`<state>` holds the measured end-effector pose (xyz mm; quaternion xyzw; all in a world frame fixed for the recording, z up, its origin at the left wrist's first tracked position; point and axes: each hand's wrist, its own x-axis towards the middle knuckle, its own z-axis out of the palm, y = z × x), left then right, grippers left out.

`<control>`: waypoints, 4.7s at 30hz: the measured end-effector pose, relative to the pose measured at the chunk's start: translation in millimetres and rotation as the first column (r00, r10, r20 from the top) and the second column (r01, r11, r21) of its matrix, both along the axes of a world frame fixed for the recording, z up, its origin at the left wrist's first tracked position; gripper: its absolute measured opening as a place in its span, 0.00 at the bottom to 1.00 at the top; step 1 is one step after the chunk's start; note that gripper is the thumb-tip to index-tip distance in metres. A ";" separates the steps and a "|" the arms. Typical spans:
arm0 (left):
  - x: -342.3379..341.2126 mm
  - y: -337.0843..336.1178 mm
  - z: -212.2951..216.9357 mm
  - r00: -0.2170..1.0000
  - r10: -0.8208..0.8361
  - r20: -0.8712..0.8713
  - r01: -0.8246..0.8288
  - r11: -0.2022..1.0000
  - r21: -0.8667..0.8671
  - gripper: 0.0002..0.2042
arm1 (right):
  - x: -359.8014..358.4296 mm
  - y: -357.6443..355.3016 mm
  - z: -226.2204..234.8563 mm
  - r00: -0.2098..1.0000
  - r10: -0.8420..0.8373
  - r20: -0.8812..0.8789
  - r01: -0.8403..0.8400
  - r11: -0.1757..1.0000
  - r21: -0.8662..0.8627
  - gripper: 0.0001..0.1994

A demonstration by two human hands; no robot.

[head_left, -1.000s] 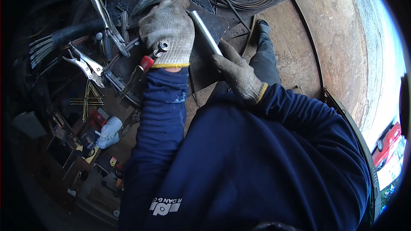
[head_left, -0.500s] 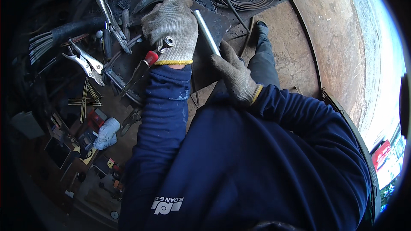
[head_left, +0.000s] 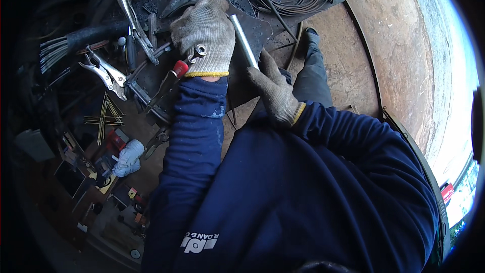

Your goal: The person assembles a metal structure by aligning curved pipes and flat plates in a jig, using a hammer to seat the components, and then performs arc welding at multiple joints.

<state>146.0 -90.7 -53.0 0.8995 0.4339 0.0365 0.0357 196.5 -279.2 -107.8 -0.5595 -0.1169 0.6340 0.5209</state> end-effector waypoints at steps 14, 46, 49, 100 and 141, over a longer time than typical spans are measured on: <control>4.0 0.1 -0.1 0.995 0.050 -0.086 -0.050 0.999 0.002 0.11 | 13.0 1.4 4.3 0.978 0.122 0.170 -0.110 0.991 -0.075 0.44; 84.5 -47.1 -0.8 0.800 0.560 -0.216 -0.582 0.812 -0.052 0.17 | 359.7 -29.0 -78.9 0.899 0.339 0.276 -0.239 0.910 -0.338 0.15; 71.5 -53.8 -5.6 0.853 0.510 -0.114 -0.506 0.860 0.062 0.15 | 366.0 -19.9 -81.8 0.900 0.346 0.265 -0.259 0.914 -0.314 0.15; -110.3 -243.3 9.8 -0.373 0.862 0.343 -0.336 0.219 -0.916 0.15 | 347.6 36.8 -108.7 0.707 0.619 0.342 -0.540 0.785 -0.305 0.10; -19.4 -196.3 27.0 0.501 0.694 -0.517 -0.748 0.648 0.146 0.15 | 361.9 5.6 -116.4 0.742 0.585 0.328 -0.485 0.806 -0.340 0.11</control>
